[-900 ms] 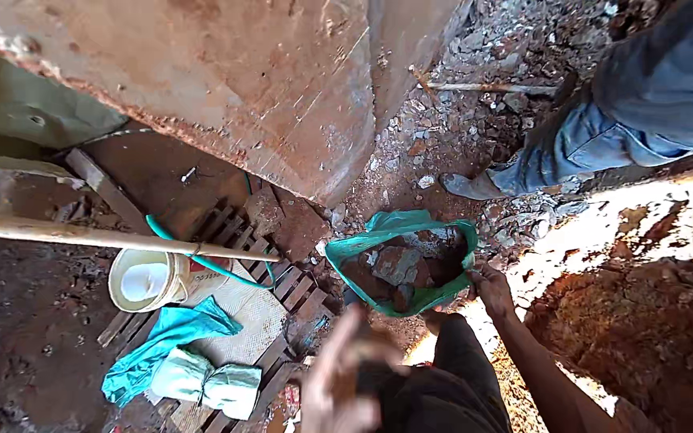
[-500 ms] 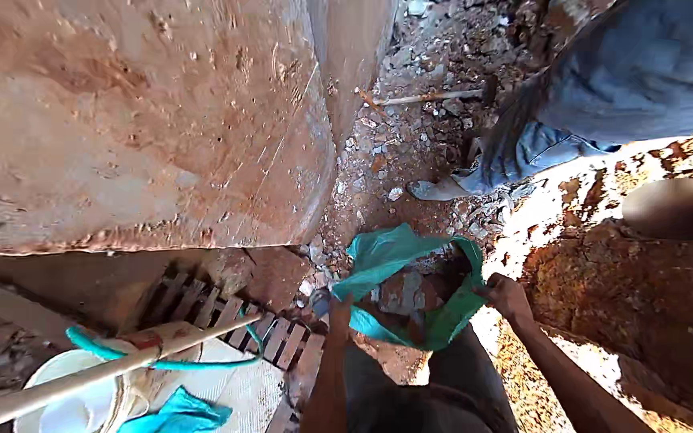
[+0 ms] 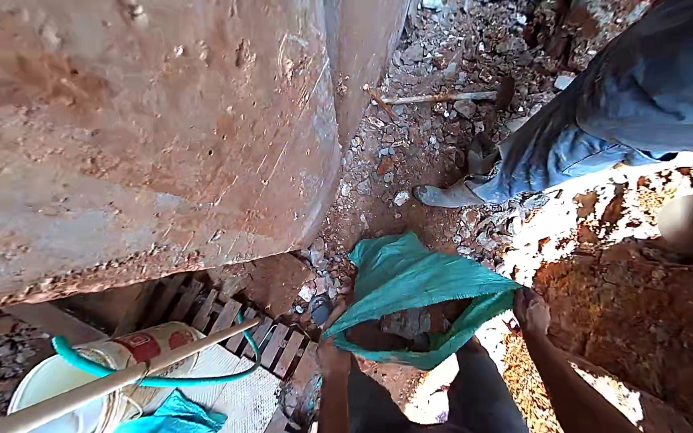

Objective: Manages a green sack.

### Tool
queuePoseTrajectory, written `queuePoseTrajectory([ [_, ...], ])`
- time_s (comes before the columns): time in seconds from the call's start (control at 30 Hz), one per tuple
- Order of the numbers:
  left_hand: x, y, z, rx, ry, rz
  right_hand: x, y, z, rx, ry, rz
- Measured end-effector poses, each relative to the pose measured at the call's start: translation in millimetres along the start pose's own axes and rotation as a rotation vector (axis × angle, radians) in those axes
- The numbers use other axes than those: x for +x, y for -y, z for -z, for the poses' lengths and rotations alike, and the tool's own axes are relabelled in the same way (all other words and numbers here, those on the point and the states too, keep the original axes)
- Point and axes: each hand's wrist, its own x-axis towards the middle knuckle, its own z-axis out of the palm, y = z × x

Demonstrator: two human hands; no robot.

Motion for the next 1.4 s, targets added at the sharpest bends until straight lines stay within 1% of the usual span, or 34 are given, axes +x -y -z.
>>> queuePoseTrajectory([
  [0.03, -3.8, 1.8, 0.2, 0.015, 0.012, -0.009, -3.0, -8.6, -6.5, 0.214, -0.029, 0.042],
  [0.07, -7.2, 1.4, -3.6, 0.025, 0.010, 0.008, -5.3, -11.5, -12.1, 0.433, -0.047, 0.030],
  [0.1, 0.5, 1.6, -13.5, 0.026, 0.016, 0.014, 3.7, -0.8, -19.4, 0.662, -0.061, -0.003],
  [0.17, 10.3, -1.6, -35.5, 0.057, 0.010, 0.043, 21.1, 30.7, -32.6, 1.076, -0.049, -0.099],
  [0.2, 11.8, -2.7, -43.2, 0.077, 0.023, 0.060, 25.2, 51.8, -32.9, 1.269, -0.012, -0.151],
  [0.27, 20.9, 1.1, -45.6, 0.041, 0.083, 0.062, 25.4, 96.0, -22.7, 1.498, 0.024, -0.273],
  [0.3, 21.7, 2.8, -40.2, -0.017, 0.071, 0.051, 13.5, 109.4, -14.2, 1.518, 0.041, -0.297],
  [0.33, 23.9, 1.6, -33.3, -0.095, 0.023, 0.031, -8.3, 116.2, -4.5, 1.493, 0.096, -0.252],
  [0.4, 24.6, -7.6, -12.4, -0.270, -0.084, -0.010, -73.2, 110.4, 14.2, 1.369, 0.262, -0.057],
  [0.43, 23.5, -10.6, -1.0, -0.308, -0.138, -0.039, -97.3, 105.6, 20.1, 1.322, 0.344, 0.042],
  [0.47, 23.5, -12.6, 8.3, -0.299, -0.180, -0.065, -109.8, 100.2, 23.8, 1.297, 0.405, 0.110],
  [0.5, 25.2, -13.1, 11.4, -0.247, -0.208, -0.090, -110.4, 94.1, 24.5, 1.287, 0.436, 0.143],
  [0.53, 24.7, -12.4, 9.4, -0.175, -0.220, -0.105, -101.0, 86.1, 22.1, 1.297, 0.439, 0.139],
  [0.57, 19.2, -11.6, 6.1, -0.086, -0.228, -0.101, -88.9, 76.3, 18.0, 1.322, 0.416, 0.076],
  [0.6, 8.1, -10.5, 5.1, 0.004, -0.235, -0.078, -82.1, 66.0, 13.3, 1.334, 0.365, -0.030],
  [0.63, -5.5, -10.5, 6.1, 0.062, -0.248, -0.041, -84.0, 57.9, 10.1, 1.327, 0.325, -0.112],
  [0.67, -10.7, -9.9, 7.1, 0.076, -0.250, -0.017, -87.3, 59.5, 8.9, 1.292, 0.315, -0.121],
  [0.7, -9.3, -6.4, 8.1, 0.052, -0.247, -0.012, -89.5, 63.8, 5.8, 1.251, 0.332, -0.074],
  [0.73, -17.5, -0.6, 13.1, 0.042, -0.239, -0.001, -97.0, 56.3, 4.4, 1.215, 0.353, -0.046],
  [0.77, -31.1, 4.2, 13.8, 0.077, -0.229, 0.021, -103.7, 41.0, 7.4, 1.208, 0.348, -0.058],
  [0.83, -37.2, 8.3, -5.0, 0.202, -0.204, 0.045, -89.2, 23.8, 12.5, 1.244, 0.308, -0.115],
  [0.87, -48.4, 6.4, -11.6, 0.261, -0.208, 0.070, -90.0, 17.0, 17.4, 1.231, 0.301, -0.155],
  [0.93, -60.9, -2.8, -27.3, 0.300, -0.210, 0.105, -92.6, 23.7, 25.4, 1.138, 0.305, -0.148],
  [1.0, -77.7, -21.9, -38.1, 0.285, -0.248, 0.147, -103.0, 34.9, 41.3, 1.067, 0.319, -0.099],
  [1.03, -78.3, -31.8, -46.9, 0.271, -0.247, 0.148, -102.4, 44.8, 52.7, 1.055, 0.319, -0.062],
  [1.1, -82.2, -55.3, -68.3, 0.276, -0.210, 0.140, -98.8, 56.3, 80.0, 1.010, 0.338, 0.016],
  [1.17, -93.4, -85.4, -88.9, 0.314, -0.168, 0.142, -97.3, 58.0, 104.7, 0.984, 0.363, 0.070],
  [1.27, -112.2, -128.6, -110.7, 0.374, -0.071, 0.151, -106.1, 62.4, 152.0, 0.996, 0.408, 0.113],
  [1.33, -131.6, -151.2, -112.9, 0.410, 0.059, 0.151, -116.1, 60.7, 187.6, 0.973, 0.447, 0.145],
  [1.4, -144.7, -164.4, -104.6, 0.424, 0.223, 0.156, -118.3, 54.2, 211.2, 0.945, 0.469, 0.203],
])
